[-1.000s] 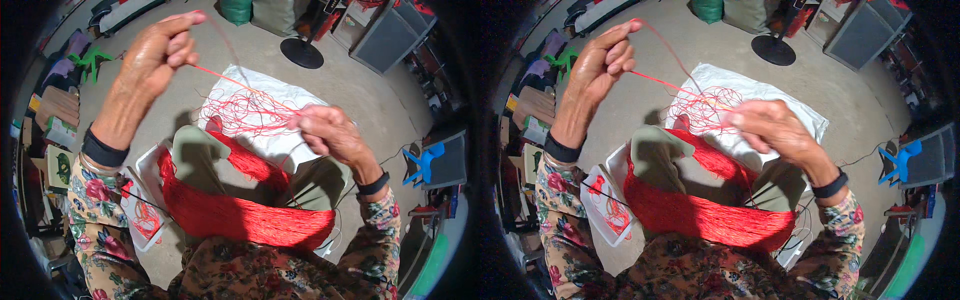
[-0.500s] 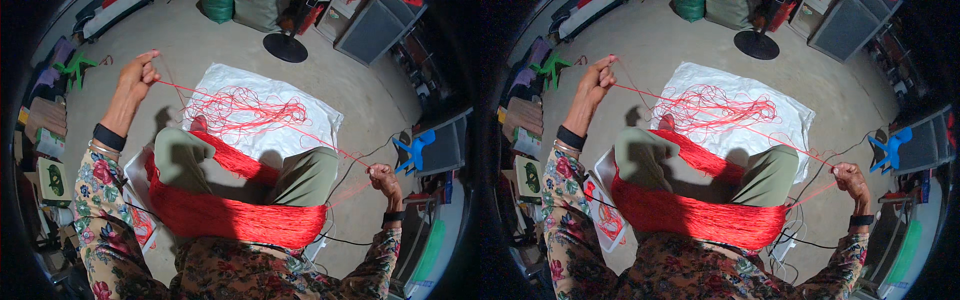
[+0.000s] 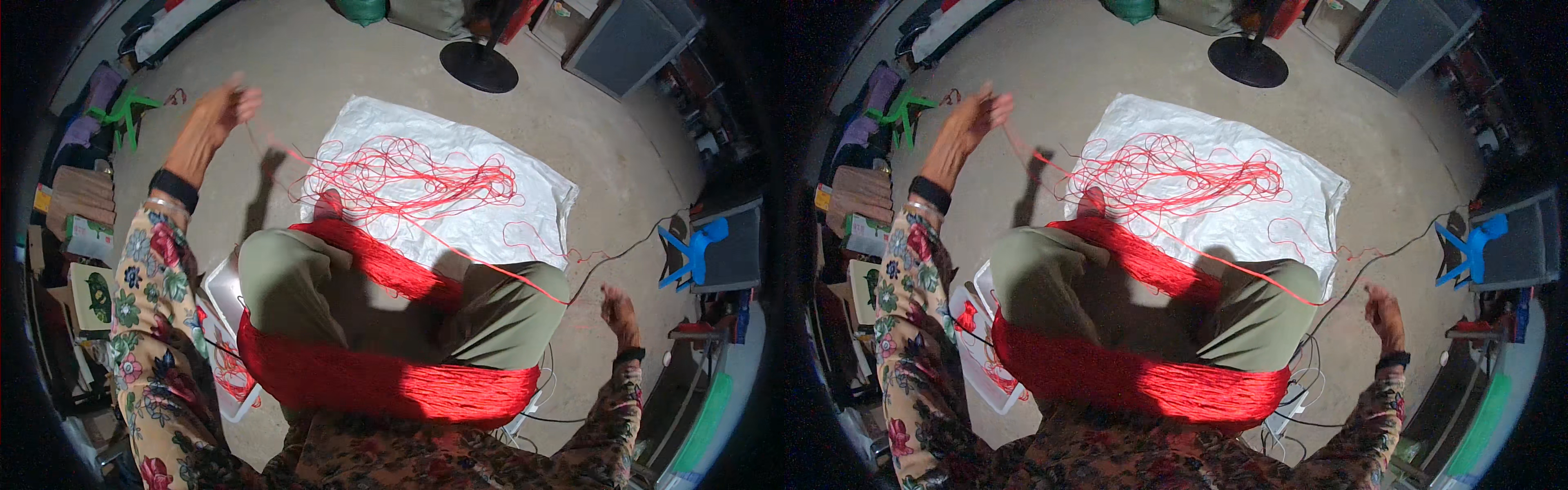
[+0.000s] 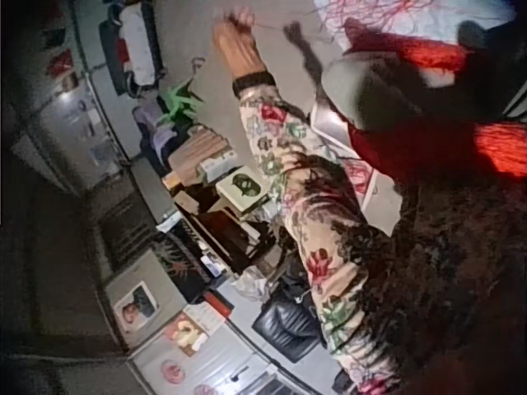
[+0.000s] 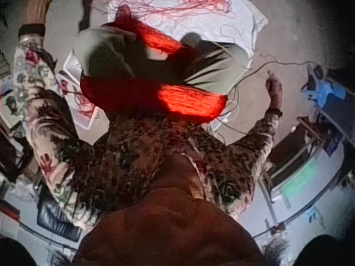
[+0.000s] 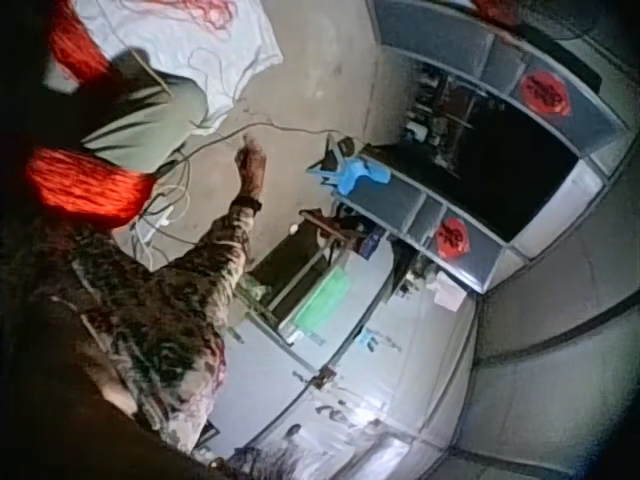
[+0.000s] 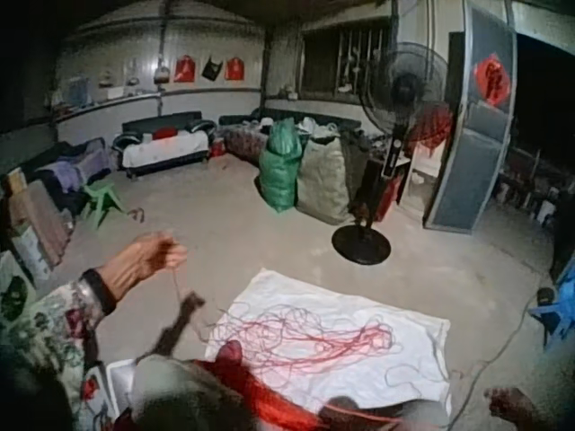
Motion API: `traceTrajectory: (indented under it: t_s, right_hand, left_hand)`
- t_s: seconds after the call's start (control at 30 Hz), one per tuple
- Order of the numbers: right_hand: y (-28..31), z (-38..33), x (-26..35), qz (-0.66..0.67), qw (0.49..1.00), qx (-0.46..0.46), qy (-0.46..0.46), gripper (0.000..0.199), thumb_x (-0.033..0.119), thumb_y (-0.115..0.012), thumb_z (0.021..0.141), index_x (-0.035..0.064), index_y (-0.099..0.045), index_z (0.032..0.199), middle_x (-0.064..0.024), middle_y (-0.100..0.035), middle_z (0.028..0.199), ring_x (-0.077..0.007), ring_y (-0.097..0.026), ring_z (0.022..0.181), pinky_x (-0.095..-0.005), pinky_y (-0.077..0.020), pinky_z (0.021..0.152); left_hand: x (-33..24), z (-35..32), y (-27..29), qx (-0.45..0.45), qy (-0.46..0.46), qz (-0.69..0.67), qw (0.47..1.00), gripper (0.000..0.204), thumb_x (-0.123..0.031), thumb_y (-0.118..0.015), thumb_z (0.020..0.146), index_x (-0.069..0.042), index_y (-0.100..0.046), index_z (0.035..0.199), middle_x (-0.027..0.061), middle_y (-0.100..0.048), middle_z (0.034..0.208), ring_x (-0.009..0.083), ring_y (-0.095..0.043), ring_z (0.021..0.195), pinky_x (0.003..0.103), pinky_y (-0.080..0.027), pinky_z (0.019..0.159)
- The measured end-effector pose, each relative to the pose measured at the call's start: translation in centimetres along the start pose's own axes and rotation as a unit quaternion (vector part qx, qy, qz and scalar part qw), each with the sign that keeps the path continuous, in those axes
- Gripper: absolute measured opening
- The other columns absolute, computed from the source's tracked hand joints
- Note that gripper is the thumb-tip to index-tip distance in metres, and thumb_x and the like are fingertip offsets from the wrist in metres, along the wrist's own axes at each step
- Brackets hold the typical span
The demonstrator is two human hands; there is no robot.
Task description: Winding red string around the legs, tying knots, and cutting it with scissors to prepare small bundles.
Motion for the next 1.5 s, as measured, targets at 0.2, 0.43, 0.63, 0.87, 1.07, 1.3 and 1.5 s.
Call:
traceTrajectory:
  t_s: [0.2, 0.43, 0.63, 0.87, 1.07, 1.3, 1.5]
  right_hand:
    - [-17.4, 6.3, 13.5, 0.343, 0.93, 0.122, -0.061, 0.013, 0.02, -0.058, 0.093, 0.0114, -0.054, 0.084, 0.0084, -0.029, 0.052, -0.0037, -0.026, 0.041, -0.0186, -0.0199, 0.035]
    - [-26.5, 8.5, 25.8, 0.511, 0.795, 0.326, -0.004, 0.014, 0.012, -0.051, 0.095, 0.0003, -0.053, 0.103, 0.0061, -0.031, 0.06, -0.0044, -0.028, 0.049, -0.0195, -0.0232, 0.039]
    - [-32.1, 4.5, 26.7, 0.403, 0.85, 0.338, -0.024, 0.021, 0.014, -0.056, 0.092, 0.0001, -0.052, 0.107, 0.0059, -0.034, 0.06, -0.0049, -0.031, 0.049, -0.0193, -0.0249, 0.039]
    - [-32.9, 3.2, 27.6, 0.332, 0.892, 0.302, 0.054, 0.021, 0.018, -0.054, 0.094, 0.0036, -0.052, 0.11, 0.0057, -0.034, 0.061, -0.0049, -0.032, 0.05, -0.0206, -0.0271, 0.043]
    - [-20.9, 14.5, 22.7, 0.392, 0.91, 0.117, 0.069, 0.02, 0.014, -0.052, 0.094, 0.0049, -0.05, 0.111, 0.0056, -0.033, 0.061, -0.006, -0.032, 0.05, -0.0212, -0.0269, 0.044]
    - [-12.8, 26.8, 13.2, 0.418, 0.907, 0.01, 0.047, 0.009, 0.008, -0.044, 0.094, 0.0043, -0.05, 0.1, 0.0015, -0.04, 0.058, -0.0115, -0.038, 0.05, -0.0239, -0.0325, 0.045]
    - [-20.1, 24.7, 8.5, 0.035, 0.995, 0.081, 0.035, 0.039, 0.031, -0.055, 0.09, 0.0024, -0.047, 0.116, -0.0111, -0.059, 0.086, -0.0205, -0.059, 0.062, -0.0314, -0.0499, 0.053]
  left_hand:
    - [-1.7, -2.1, -14.8, 0.119, -0.096, 0.176, 0.972, 0.038, -0.03, -0.06, 0.088, 0.001, -0.057, 0.11, 0.0123, -0.064, 0.094, 0.02, -0.063, 0.086, 0.036, -0.051, 0.079]
    - [0.8, -11.2, -26.4, 0.345, 0.023, 0.025, 0.938, 0.03, -0.023, -0.055, 0.093, 0.007, -0.06, 0.09, 0.0144, -0.064, 0.072, 0.0183, -0.063, 0.062, 0.025, -0.053, 0.058]
    - [0.8, -13.7, -29.7, 0.435, -0.093, 0.036, 0.895, 0.042, -0.034, -0.059, 0.09, 0.007, -0.059, 0.101, 0.0142, -0.065, 0.081, 0.0166, -0.064, 0.07, 0.024, -0.052, 0.065]
    - [1.9, -15.1, -28.7, 0.55, 0.007, 0.044, 0.834, 0.044, -0.038, -0.061, 0.088, 0.0, -0.062, 0.109, -0.0051, -0.048, 0.058, 0.0034, -0.043, 0.053, 0.02, -0.033, 0.046]
    - [1.2, -9.1, -12.6, 0.326, -0.023, 0.287, 0.901, 0.03, -0.035, -0.065, 0.085, -0.007, -0.068, 0.096, -0.0083, -0.039, 0.058, 0.0018, -0.03, 0.049, 0.021, -0.027, 0.041]
    - [2.4, -11.9, 12.0, 0.084, 0.042, 0.38, 0.92, 0.026, -0.029, -0.065, 0.084, -0.003, -0.066, 0.084, -0.003, -0.045, 0.056, 0.0068, -0.037, 0.045, 0.024, -0.032, 0.041]
    - [0.7, -21.6, 24.6, -0.12, 0.094, 0.215, 0.965, 0.015, -0.02, -0.058, 0.089, -0.006, -0.058, 0.085, -0.002, -0.046, 0.051, 0.0065, -0.032, 0.036, 0.021, -0.024, 0.034]
Point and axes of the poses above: each hand's wrist, its own z-axis towards the middle knuckle, its own y-axis out of the back of the hand, x = y × z, the point moved 5 cm from there along z, towards the middle knuckle
